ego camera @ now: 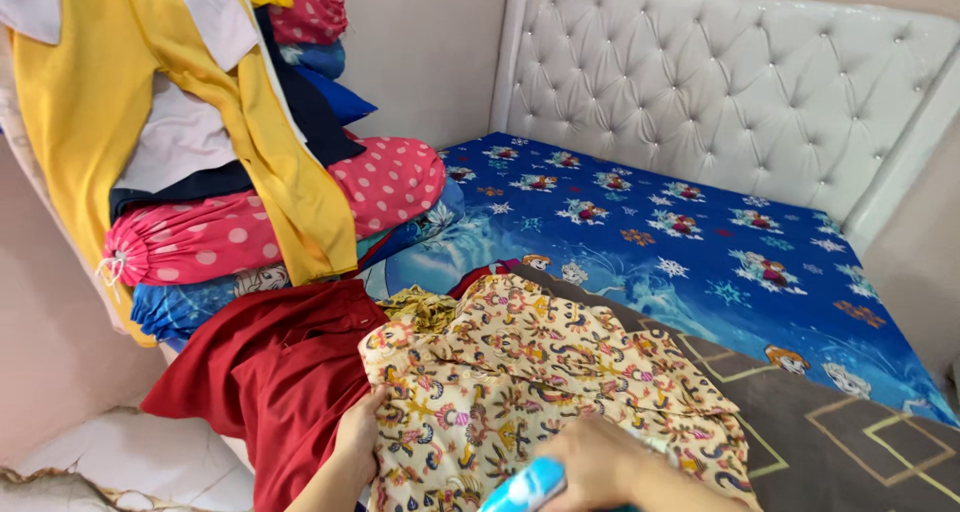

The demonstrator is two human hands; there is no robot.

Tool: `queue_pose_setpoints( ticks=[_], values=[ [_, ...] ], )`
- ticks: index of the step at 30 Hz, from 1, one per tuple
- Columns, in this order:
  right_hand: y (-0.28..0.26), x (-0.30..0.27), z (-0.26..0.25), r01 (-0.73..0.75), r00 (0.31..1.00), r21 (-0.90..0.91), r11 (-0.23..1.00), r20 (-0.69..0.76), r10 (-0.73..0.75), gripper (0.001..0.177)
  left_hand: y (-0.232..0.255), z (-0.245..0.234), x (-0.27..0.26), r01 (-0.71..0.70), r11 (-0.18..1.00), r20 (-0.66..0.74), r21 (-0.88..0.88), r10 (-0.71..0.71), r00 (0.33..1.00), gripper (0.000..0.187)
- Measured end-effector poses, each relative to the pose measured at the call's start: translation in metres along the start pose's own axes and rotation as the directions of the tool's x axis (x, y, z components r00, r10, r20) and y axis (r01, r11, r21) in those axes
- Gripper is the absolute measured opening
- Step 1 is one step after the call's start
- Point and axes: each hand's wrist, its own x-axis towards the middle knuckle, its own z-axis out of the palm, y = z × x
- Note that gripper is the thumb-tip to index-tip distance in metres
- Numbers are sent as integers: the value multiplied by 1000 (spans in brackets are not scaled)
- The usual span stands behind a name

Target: The person irons a patterned garment on a bed using a blue and white electric iron. They repeatedly smooth the fabric, lift and reposition sections of the garment, and move the iron back and forth to remove wrinkles. The person handles the garment with both hands, ensuring different areas are flattened before applying the iron.

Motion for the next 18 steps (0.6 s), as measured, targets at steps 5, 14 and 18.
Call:
queue_pose_setpoints(
  ticks=[5, 14, 18],
  values=[
    [-7, 29, 5, -324, 920, -49, 945, -247, 303, 68, -1, -4, 1, -52, 995, -20, 82, 54, 998, 37],
    [16, 58, -17, -387, 919, 214, 897, 7, 395, 62, 16, -18, -39, -48, 834, -35, 549, 80, 996, 22],
    [-13, 34, -6, 57, 998, -78, 995, -36, -60, 60, 0, -34, -29, -228, 860, 16, 456, 248, 969, 23]
  ],
)
